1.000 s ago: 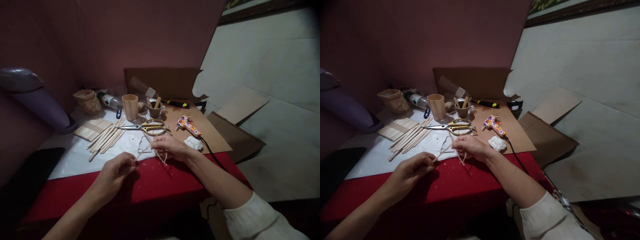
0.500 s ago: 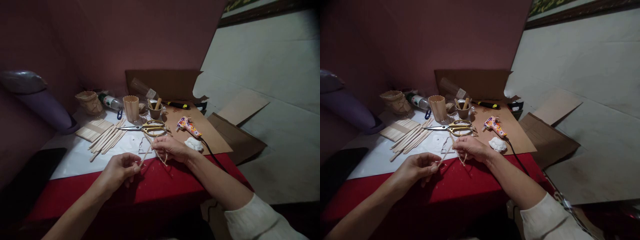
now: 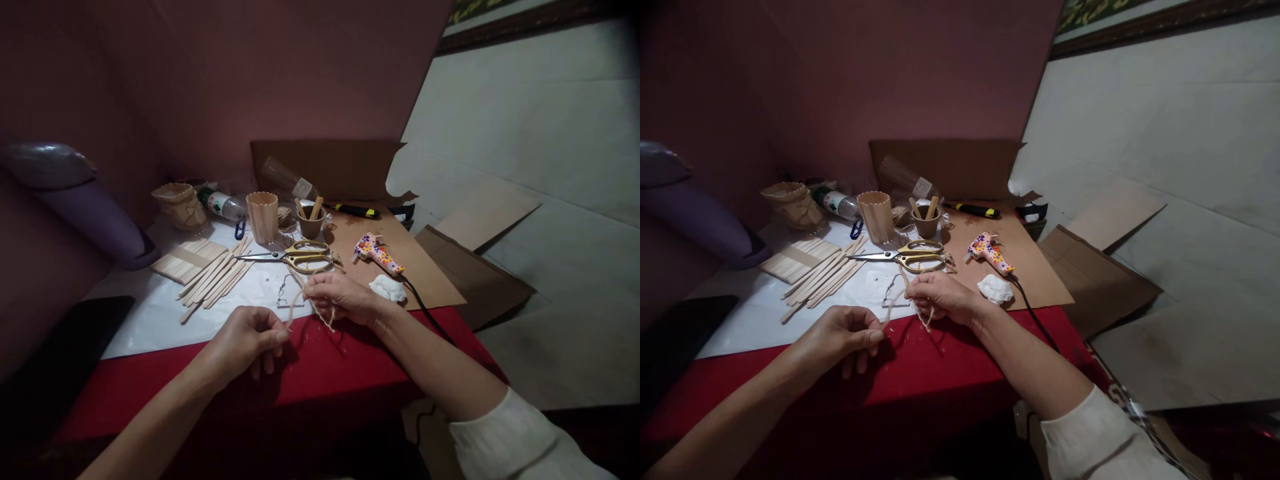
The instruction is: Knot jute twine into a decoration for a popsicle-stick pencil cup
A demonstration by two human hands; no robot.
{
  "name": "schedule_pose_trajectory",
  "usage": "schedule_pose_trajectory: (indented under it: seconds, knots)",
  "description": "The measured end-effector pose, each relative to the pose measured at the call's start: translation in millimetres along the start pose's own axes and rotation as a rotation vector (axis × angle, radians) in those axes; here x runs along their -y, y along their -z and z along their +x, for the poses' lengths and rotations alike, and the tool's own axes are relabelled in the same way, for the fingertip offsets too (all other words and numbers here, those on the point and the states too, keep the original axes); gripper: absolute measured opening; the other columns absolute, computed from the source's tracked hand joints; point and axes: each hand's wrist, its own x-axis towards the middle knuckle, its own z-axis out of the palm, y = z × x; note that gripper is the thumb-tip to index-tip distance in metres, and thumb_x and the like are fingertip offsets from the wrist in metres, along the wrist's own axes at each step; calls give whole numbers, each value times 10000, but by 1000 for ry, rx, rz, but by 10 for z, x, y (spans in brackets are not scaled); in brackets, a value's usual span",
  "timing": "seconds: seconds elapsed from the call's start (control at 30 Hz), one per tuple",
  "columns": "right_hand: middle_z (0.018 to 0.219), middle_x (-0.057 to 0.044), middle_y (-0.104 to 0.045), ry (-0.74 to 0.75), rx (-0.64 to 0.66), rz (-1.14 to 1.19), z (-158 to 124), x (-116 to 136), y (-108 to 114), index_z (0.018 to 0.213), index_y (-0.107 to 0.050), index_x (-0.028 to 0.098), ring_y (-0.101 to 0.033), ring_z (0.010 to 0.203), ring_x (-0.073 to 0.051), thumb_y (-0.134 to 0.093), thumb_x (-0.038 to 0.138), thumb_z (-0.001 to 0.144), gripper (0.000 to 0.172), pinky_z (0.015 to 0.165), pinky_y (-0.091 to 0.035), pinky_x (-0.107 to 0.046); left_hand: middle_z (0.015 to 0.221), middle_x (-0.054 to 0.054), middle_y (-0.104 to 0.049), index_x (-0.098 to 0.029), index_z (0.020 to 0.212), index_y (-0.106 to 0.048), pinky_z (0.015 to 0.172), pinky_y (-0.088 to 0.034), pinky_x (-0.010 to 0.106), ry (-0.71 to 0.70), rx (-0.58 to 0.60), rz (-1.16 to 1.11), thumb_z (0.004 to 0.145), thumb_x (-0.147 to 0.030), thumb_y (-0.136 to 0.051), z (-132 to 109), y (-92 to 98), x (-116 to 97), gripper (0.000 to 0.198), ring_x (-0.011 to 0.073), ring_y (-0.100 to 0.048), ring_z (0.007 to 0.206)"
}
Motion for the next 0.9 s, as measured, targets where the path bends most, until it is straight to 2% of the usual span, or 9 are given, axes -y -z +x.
schedule_pose_trajectory:
  seconds: [0.1, 0.17, 0.3, 0.43, 0.67, 0.8, 0.9]
  knots:
    - [498, 83, -341, -1, 7, 1, -6, 12, -11, 694, -466, 156, -248, 399, -34, -583, 221, 775, 156, 374, -125, -186, 351, -58, -413, -148, 583, -494, 290, -175, 134, -49, 27, 14, 788, -428, -533, 0, -5, -4, 350, 30, -302, 266]
    - [499, 83, -346, -6, 9, 3, -7, 19, -15, 695, -466, 156, -242, 396, -33, -584, 224, 774, 157, 371, -120, -186, 372, -62, -415, -143, 618, -506, 285, -152, 132, -59, 45, -41, 809, -437, -509, -8, -12, -10, 351, 19, -270, 264]
    - [498, 81, -353, -14, 8, -4, -6, 21, -13, 697, -471, 155, -237, 393, -33, -583, 230, 776, 156, 370, -120, -187, 526, -22, -553, -133, 834, -548, 277, -275, 157, -41, 87, -181, 812, -393, -526, -28, -15, -14, 262, 57, -395, 301]
    - [502, 82, -347, -18, -3, -11, -10, 22, -16, 696, -464, 159, -250, 398, -33, -590, 239, 774, 168, 378, -127, -185, 639, 35, -613, -103, 927, -558, 347, -398, 187, -45, 158, -285, 835, -363, -508, -36, 2, 0, 280, 99, -526, 411]
    - [502, 80, -367, -6, 16, -8, -9, 15, -8, 689, -457, 161, -258, 393, -34, -586, 243, 778, 177, 371, -132, -185, 824, 147, -658, -63, 1015, -581, 398, -434, 177, -11, 285, -446, 866, -383, -460, -43, 28, -27, 373, 150, -628, 592]
    - [497, 84, -363, -15, 5, -14, -6, 11, -1, 691, -461, 161, -252, 393, -32, -594, 252, 772, 180, 370, -136, -184, 835, 147, -668, -67, 1032, -587, 408, -443, 163, 24, 314, -493, 847, -335, -515, -37, 20, -48, 333, 143, -634, 606]
    - [500, 84, -361, -14, 6, -16, -7, 11, 2, 697, -469, 157, -246, 398, -32, -596, 255, 771, 176, 374, -137, -183, 780, 118, -674, -68, 968, -612, 421, -459, 160, 46, 311, -500, 795, -257, -600, -7, 7, -53, 255, 130, -634, 580]
